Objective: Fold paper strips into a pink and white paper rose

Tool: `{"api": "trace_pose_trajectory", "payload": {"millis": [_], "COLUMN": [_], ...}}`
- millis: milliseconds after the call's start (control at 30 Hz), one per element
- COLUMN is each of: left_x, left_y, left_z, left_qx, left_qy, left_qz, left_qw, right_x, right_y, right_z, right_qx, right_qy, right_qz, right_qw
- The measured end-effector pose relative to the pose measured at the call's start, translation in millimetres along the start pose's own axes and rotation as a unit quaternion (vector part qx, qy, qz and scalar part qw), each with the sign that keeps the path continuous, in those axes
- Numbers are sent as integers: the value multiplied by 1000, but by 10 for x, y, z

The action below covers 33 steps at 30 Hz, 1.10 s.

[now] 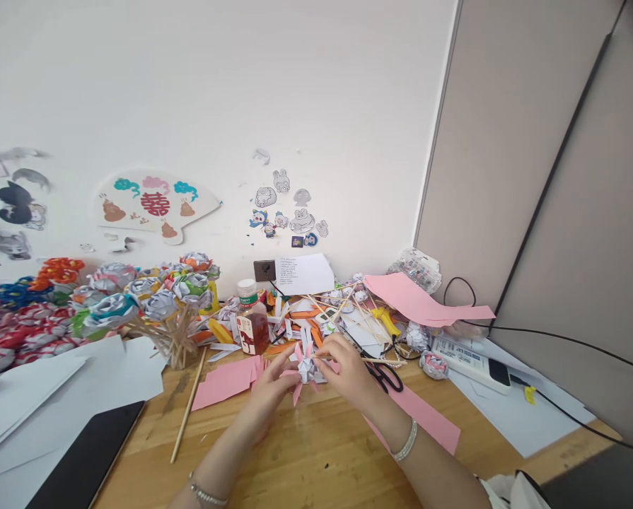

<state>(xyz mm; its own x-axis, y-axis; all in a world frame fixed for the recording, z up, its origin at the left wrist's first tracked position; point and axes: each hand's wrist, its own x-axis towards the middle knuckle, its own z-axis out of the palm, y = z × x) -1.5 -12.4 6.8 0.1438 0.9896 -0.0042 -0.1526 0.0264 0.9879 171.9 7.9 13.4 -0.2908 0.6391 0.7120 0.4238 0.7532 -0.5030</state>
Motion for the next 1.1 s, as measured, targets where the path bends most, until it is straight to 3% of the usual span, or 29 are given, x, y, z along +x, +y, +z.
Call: {"api": "trace_pose_trajectory", "payload": {"millis": [300, 567, 767, 1100], "left_x": [18, 42, 70, 3], "left_y": [-25, -37, -62, 40], "left_z": [-10, 0, -29, 28], "left_qx": [22, -71, -82, -108], "left_qy": [27, -19, -3, -77], "left_qz": [11, 11, 1, 5], "left_qw": [999, 997, 997, 991], "right_x": [1, 0, 6, 5], "right_y": [-2, 14, -4, 55], "right_z": [-20, -6, -9, -1], "right_qx": [7, 15, 60, 126], "right_qy": [-45, -12, -66, -112], "right_qz": [9, 6, 42, 67], "right_qw": [999, 1000, 995, 983]}}
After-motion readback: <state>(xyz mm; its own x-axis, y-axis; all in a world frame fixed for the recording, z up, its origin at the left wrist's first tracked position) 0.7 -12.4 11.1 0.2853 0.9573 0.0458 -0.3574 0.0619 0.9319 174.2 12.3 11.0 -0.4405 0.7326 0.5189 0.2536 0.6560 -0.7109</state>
